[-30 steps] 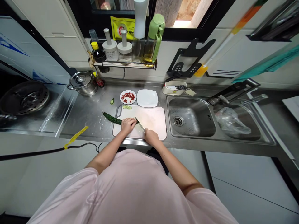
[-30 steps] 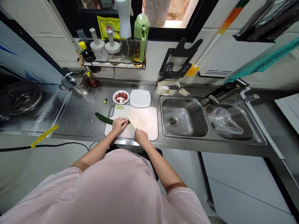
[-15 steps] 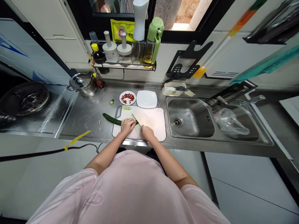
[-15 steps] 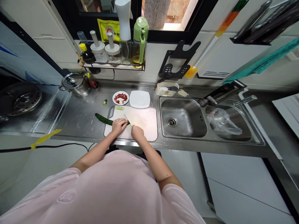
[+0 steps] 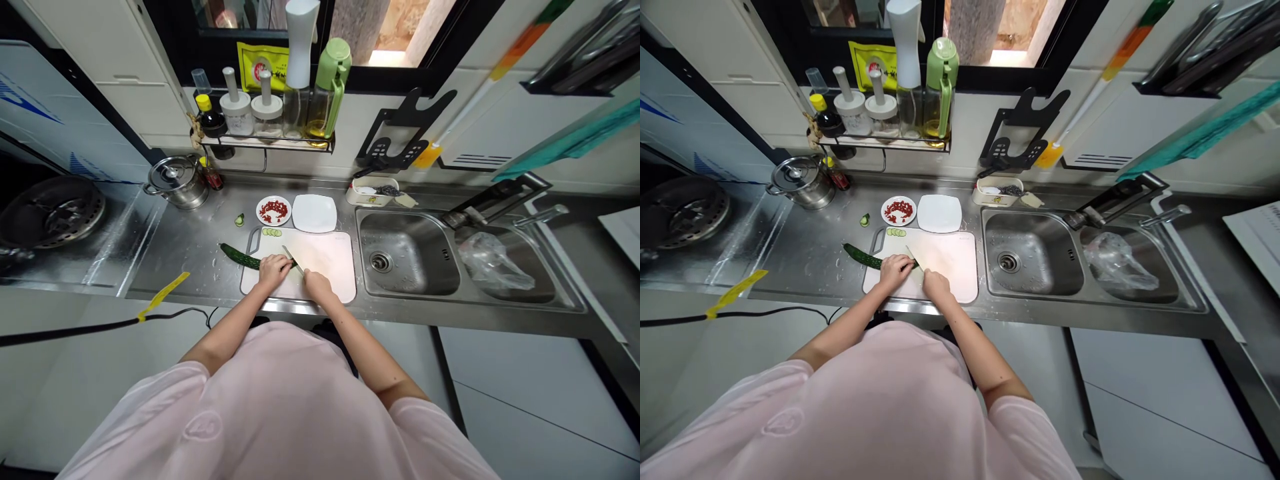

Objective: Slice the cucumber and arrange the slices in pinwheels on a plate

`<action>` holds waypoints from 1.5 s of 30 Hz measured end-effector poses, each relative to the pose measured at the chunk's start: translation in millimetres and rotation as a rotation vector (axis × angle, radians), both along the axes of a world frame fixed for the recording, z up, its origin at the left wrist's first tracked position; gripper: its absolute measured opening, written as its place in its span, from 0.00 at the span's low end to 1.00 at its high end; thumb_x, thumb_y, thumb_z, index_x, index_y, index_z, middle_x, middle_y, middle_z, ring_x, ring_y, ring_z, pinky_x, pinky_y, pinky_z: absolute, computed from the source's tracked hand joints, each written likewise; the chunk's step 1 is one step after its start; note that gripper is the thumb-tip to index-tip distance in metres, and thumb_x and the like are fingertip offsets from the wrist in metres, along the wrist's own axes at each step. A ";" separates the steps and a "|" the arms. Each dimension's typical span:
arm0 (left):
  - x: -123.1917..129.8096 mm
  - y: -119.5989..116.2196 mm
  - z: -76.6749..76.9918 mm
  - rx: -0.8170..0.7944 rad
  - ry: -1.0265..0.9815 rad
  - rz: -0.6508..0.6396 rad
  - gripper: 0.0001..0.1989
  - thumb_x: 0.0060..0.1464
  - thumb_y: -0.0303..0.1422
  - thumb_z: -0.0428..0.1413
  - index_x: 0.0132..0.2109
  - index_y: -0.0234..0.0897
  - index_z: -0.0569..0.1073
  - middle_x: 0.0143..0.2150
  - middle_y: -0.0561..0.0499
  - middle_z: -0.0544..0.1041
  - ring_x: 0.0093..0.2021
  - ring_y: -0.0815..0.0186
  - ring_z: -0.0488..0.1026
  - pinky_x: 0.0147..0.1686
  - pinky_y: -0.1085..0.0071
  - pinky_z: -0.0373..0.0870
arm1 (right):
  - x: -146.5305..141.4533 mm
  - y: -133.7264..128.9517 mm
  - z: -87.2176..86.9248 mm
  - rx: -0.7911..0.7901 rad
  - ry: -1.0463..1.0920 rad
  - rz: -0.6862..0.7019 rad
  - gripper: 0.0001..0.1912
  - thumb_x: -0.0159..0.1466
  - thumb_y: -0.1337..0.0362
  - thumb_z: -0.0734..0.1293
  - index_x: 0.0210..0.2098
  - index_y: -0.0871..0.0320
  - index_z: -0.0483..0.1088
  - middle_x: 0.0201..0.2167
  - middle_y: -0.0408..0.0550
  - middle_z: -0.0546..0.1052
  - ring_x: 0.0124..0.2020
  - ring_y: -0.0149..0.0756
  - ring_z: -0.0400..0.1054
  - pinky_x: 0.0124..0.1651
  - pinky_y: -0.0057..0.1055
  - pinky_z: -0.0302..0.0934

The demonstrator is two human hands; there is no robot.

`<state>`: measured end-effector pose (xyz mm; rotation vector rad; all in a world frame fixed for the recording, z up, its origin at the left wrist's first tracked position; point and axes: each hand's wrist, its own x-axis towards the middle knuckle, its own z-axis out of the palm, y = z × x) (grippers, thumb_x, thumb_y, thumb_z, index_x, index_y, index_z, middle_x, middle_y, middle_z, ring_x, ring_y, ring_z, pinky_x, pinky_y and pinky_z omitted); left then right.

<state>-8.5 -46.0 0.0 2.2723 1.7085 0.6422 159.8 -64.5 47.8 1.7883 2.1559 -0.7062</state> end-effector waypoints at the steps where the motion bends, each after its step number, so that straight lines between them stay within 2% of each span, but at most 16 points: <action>1: 0.2 0.1 0.0 -0.002 0.000 0.003 0.10 0.59 0.38 0.51 0.41 0.48 0.77 0.42 0.52 0.78 0.43 0.62 0.70 0.42 0.64 0.59 | 2.9 -3.4 -0.5 -0.003 -0.003 0.002 0.14 0.67 0.69 0.53 0.48 0.62 0.64 0.41 0.59 0.75 0.44 0.42 0.71 0.43 0.33 0.60; 10: 2.9 -0.4 1.9 -0.035 -0.009 0.028 0.09 0.59 0.38 0.52 0.41 0.46 0.77 0.41 0.50 0.78 0.44 0.61 0.71 0.44 0.62 0.60 | 24.7 -21.0 -0.4 -0.021 -0.009 0.007 0.13 0.67 0.66 0.54 0.46 0.60 0.65 0.41 0.57 0.76 0.42 0.42 0.71 0.41 0.31 0.59; 13: 2.3 0.8 3.6 -0.043 -0.054 0.049 0.09 0.58 0.37 0.52 0.41 0.44 0.75 0.41 0.50 0.78 0.43 0.61 0.72 0.46 0.62 0.60 | 31.0 -20.6 4.1 0.021 -0.009 0.015 0.14 0.68 0.63 0.53 0.46 0.59 0.65 0.40 0.56 0.76 0.41 0.41 0.71 0.40 0.31 0.57; 18: -0.9 7.7 8.7 -0.066 -0.219 0.134 0.11 0.58 0.36 0.51 0.47 0.40 0.71 0.39 0.50 0.78 0.40 0.64 0.73 0.45 0.66 0.65 | 39.8 -17.5 15.1 0.114 0.022 -0.005 0.17 0.67 0.62 0.55 0.54 0.56 0.62 0.41 0.51 0.76 0.42 0.40 0.70 0.41 0.30 0.56; 24: -2.9 20.0 24.7 -0.013 -0.315 0.214 0.13 0.59 0.36 0.49 0.49 0.38 0.70 0.44 0.47 0.76 0.43 0.64 0.72 0.45 0.68 0.67 | 43.2 -11.4 17.2 0.241 0.004 -0.015 0.19 0.63 0.61 0.59 0.54 0.54 0.62 0.44 0.50 0.74 0.42 0.41 0.69 0.39 0.30 0.55; 31: 10.2 27.0 47.5 -0.029 -0.105 0.022 0.15 0.57 0.40 0.53 0.49 0.44 0.74 0.53 0.48 0.71 0.54 0.59 0.65 0.56 0.61 0.58 | 41.2 -8.3 13.5 0.288 -0.045 0.061 0.23 0.65 0.62 0.58 0.59 0.55 0.57 0.44 0.54 0.72 0.43 0.42 0.66 0.42 0.31 0.54; 35: 19.7 31.0 50.4 -0.067 -0.024 -0.092 0.15 0.56 0.41 0.53 0.49 0.46 0.76 0.56 0.48 0.69 0.58 0.57 0.60 0.62 0.55 0.47 | 40.1 -7.0 12.8 0.305 -0.028 0.121 0.24 0.65 0.62 0.58 0.60 0.56 0.57 0.43 0.55 0.72 0.43 0.42 0.65 0.43 0.31 0.54; 38: 23.9 33.9 50.4 -0.093 -0.021 -0.126 0.13 0.56 0.40 0.53 0.47 0.48 0.76 0.55 0.49 0.70 0.58 0.57 0.60 0.63 0.51 0.41 | 39.6 -6.8 12.1 0.312 -0.024 0.124 0.24 0.65 0.63 0.59 0.60 0.57 0.58 0.43 0.55 0.72 0.43 0.42 0.65 0.43 0.31 0.54; 40: 26.1 34.9 50.0 -0.109 -0.042 -0.129 0.12 0.56 0.40 0.54 0.45 0.47 0.76 0.53 0.49 0.71 0.57 0.58 0.62 0.63 0.53 0.43 | 39.9 -7.0 11.0 0.309 -0.026 0.115 0.24 0.64 0.63 0.59 0.60 0.56 0.59 0.42 0.55 0.73 0.43 0.42 0.65 0.43 0.31 0.53; 42: 27.9 35.4 48.3 -0.130 -0.085 -0.115 0.10 0.54 0.38 0.55 0.42 0.45 0.77 0.48 0.49 0.74 0.53 0.60 0.65 0.60 0.57 0.51 | 41.0 -7.4 9.6 0.303 -0.030 0.105 0.23 0.64 0.63 0.59 0.59 0.56 0.59 0.42 0.54 0.73 0.42 0.41 0.65 0.43 0.31 0.53; 45: 27.5 38.2 41.5 -0.185 -0.197 -0.026 0.08 0.54 0.37 0.55 0.38 0.41 0.76 0.39 0.50 0.76 0.43 0.64 0.71 0.49 0.65 0.62 | 44.6 -7.7 6.6 0.292 -0.042 0.077 0.21 0.65 0.63 0.59 0.58 0.55 0.59 0.42 0.53 0.72 0.42 0.40 0.66 0.42 0.31 0.54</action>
